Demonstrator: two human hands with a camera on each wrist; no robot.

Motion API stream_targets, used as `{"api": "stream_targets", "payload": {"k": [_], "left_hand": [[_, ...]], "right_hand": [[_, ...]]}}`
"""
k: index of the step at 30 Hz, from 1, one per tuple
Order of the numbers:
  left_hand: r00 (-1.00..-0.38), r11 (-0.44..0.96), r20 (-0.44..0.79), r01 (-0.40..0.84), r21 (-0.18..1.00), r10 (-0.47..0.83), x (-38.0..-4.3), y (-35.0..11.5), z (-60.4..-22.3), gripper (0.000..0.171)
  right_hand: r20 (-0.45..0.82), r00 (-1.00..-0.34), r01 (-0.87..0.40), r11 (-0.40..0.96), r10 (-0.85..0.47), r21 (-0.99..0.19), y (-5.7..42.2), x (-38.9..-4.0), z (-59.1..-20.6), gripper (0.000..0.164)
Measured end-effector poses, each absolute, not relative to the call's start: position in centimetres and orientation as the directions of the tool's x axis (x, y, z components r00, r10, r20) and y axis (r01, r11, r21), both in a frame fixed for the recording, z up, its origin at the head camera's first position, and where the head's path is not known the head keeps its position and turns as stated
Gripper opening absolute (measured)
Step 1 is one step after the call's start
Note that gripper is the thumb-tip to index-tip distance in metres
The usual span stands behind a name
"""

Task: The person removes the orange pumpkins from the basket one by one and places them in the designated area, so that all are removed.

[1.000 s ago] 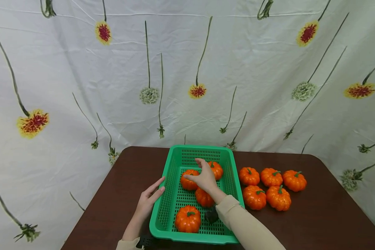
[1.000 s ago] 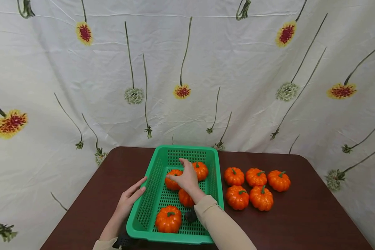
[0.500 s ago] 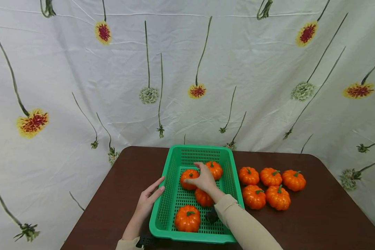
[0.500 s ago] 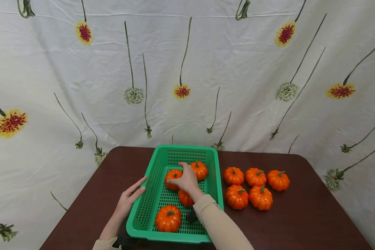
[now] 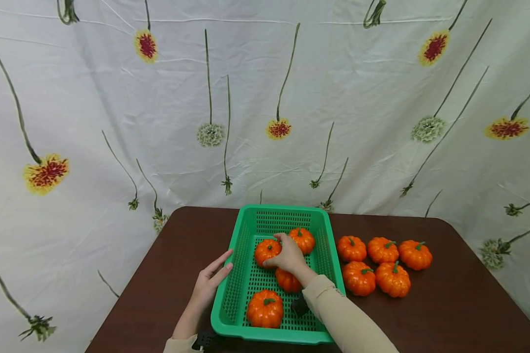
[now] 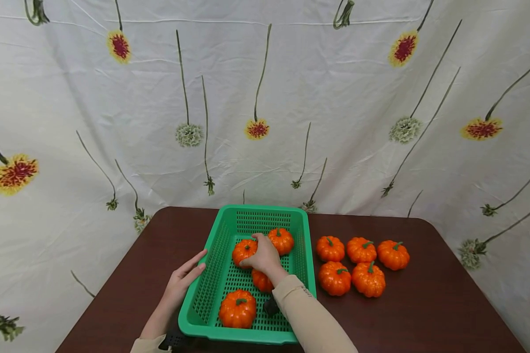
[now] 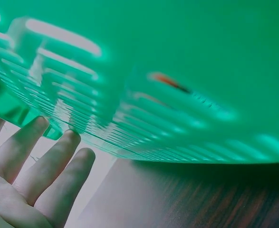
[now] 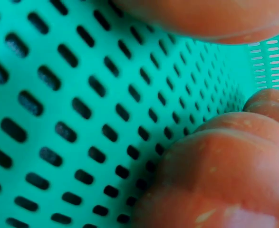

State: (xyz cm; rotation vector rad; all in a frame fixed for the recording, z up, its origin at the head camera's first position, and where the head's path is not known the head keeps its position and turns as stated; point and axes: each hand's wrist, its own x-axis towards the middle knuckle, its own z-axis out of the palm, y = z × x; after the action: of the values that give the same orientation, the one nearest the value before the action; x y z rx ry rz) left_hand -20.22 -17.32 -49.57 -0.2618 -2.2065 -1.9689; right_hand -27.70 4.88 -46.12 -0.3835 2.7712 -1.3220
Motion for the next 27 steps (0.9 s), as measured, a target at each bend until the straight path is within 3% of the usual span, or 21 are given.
{"api": "stream_targets", "payload": {"k": [18, 27], "left_hand": [[-0.97, 0.094, 0.241, 0.242, 0.966, 0.019, -20.3, -17.4, -49.7, 0.043], [-0.975, 0.091, 0.222, 0.224, 0.97, 0.026, -20.2, -17.4, -49.5, 0.043]], "right_hand": [[0.102, -0.98, -0.183, 0.559, -0.174, -0.809, 5.0, -27.3, -44.3, 0.071], [0.12, -0.985, -0.16, 0.422, -0.12, -0.892, 5.5, -26.8, -42.3, 0.068]]}}
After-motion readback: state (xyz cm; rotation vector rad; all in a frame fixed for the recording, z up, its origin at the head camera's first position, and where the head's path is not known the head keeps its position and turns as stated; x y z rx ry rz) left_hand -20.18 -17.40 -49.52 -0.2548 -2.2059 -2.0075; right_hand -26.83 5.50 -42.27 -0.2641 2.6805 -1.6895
